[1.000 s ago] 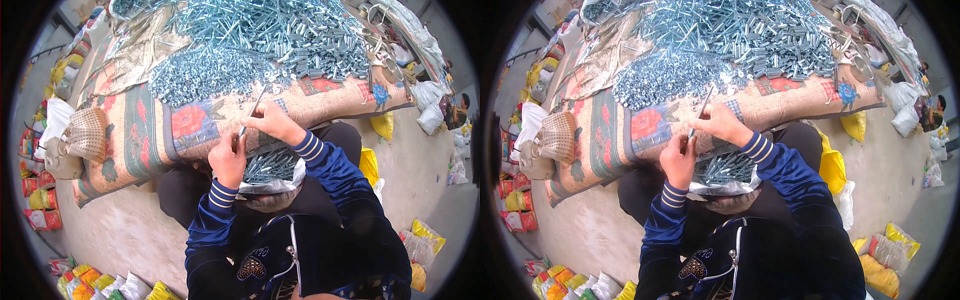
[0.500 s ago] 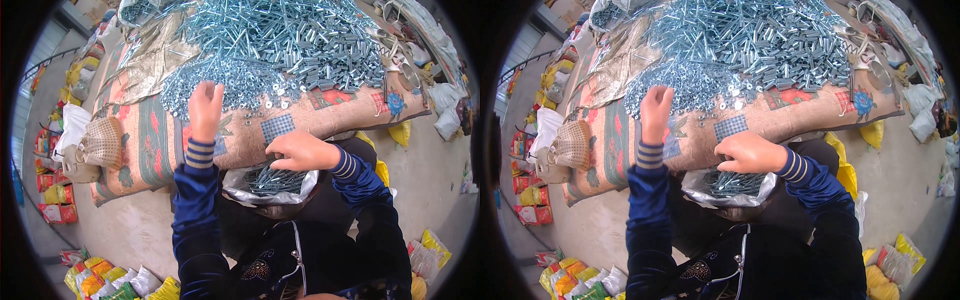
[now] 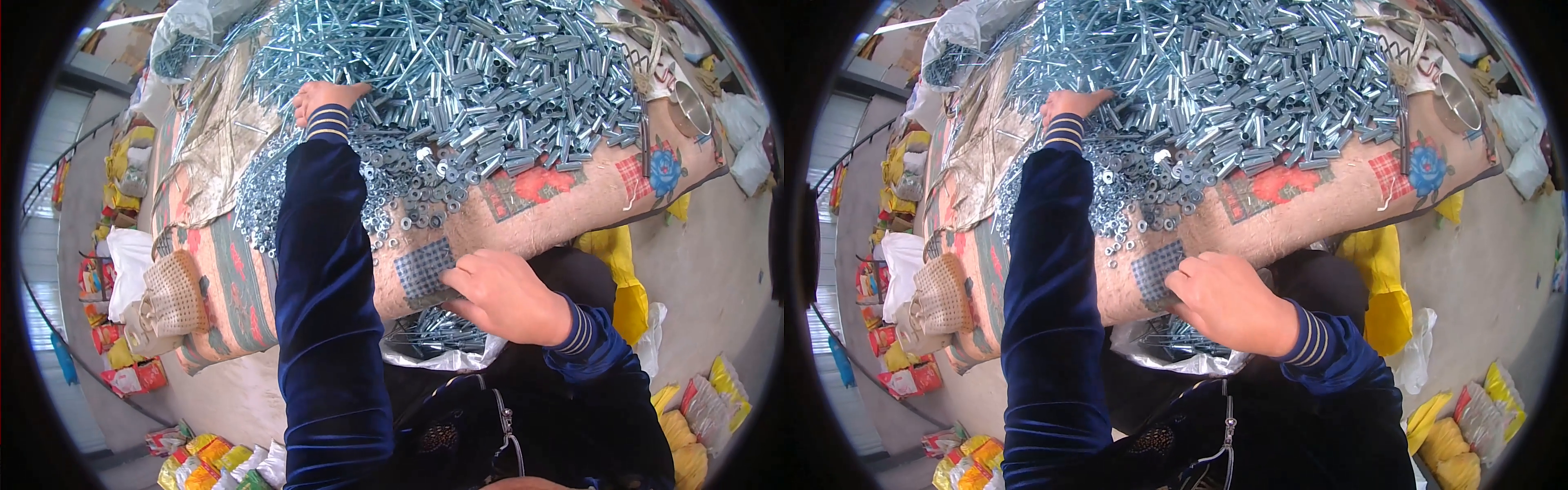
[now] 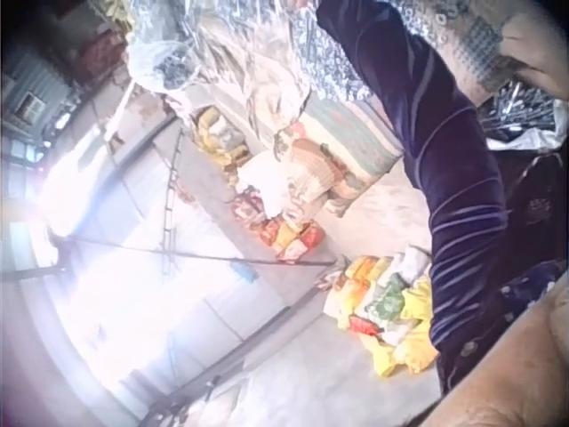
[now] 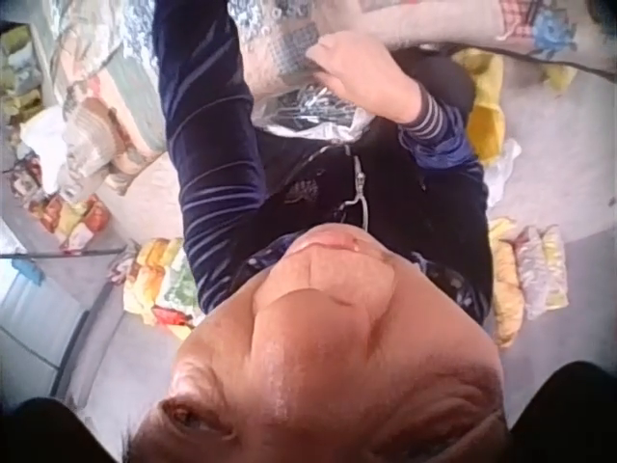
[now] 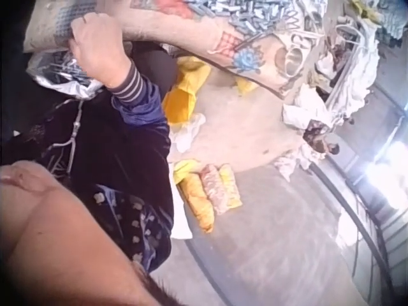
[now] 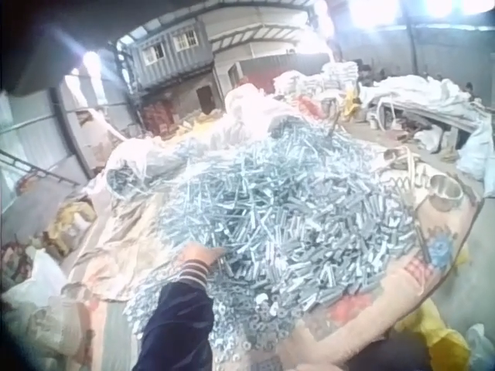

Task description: The person assembles fasteners by picking up nuts and washers from the table and threading them onto metal rods by hand.

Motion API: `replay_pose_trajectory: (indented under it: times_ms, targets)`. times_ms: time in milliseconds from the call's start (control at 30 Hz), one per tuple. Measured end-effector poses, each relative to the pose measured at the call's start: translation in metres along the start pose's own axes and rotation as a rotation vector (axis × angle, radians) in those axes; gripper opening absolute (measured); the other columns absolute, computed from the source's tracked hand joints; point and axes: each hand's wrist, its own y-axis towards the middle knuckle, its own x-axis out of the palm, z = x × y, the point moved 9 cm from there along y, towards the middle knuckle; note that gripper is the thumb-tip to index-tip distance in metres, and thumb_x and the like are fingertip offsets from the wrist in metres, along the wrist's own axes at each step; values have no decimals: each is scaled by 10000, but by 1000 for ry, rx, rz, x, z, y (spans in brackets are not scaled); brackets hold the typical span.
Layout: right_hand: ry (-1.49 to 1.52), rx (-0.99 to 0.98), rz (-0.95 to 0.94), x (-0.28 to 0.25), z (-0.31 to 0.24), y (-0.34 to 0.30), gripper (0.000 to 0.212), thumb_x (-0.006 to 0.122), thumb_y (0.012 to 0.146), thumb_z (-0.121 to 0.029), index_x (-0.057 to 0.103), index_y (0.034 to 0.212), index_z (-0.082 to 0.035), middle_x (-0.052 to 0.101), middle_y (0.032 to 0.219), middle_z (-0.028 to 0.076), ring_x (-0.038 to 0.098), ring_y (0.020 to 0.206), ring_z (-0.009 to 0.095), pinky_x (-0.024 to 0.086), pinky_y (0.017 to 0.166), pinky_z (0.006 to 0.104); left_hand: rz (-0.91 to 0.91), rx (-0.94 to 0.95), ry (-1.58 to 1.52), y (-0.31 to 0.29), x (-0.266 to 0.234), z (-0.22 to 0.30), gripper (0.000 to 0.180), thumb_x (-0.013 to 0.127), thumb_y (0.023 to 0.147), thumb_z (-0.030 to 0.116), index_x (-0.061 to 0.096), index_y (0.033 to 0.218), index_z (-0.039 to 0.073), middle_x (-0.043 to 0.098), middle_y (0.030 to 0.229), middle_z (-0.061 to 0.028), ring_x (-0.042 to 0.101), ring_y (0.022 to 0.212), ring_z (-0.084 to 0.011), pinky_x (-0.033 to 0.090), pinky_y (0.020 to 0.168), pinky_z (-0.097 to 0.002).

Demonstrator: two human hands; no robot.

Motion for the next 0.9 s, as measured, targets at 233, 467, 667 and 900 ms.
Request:
replay_pose_trajectory:
  times_ms: [233, 467, 667, 900]
  targets:
    - [49, 16, 7, -15, 12, -12, 242, 683, 736, -178, 545, 890, -51, 505, 763, 93, 544, 744, 280, 434, 629, 388, -28, 184, -43, 31, 1, -5, 1181, 820, 481, 536, 293, 1325, -100, 410, 1323, -268, 441, 1225, -364, 380, 1005, -422]
    - [45, 43, 10, -22, 20, -17, 232, 683, 737, -178, 539, 873, -57, 525, 779, 91, 554, 748, 270, 450, 643, 378, 59, 291, -44, 22, -3, 13, 942, 783, 530, 442, 415, 1183, -129, 553, 1176, -284, 558, 1106, -359, 441, 943, -366]
    - [31, -20, 9, -6, 12, -9, 261, 696, 725, -195, 542, 883, -56, 515, 768, 81, 542, 736, 261, 448, 646, 364, 83, 294, -14, 63, 13, -3, 905, 788, 549, 399, 416, 1181, -130, 566, 1166, -277, 562, 1106, -354, 441, 949, -347]
    - [-4, 56, -17, -11, 20, -10, 236, 687, 733, -192, 536, 863, -65, 522, 775, 82, 553, 756, 259, 452, 651, 366, -202, 347, 1, 43, 3, 8, 711, 789, 542, 332, 544, 1029, -125, 637, 1042, -238, 614, 1028, -310, 469, 894, -337]
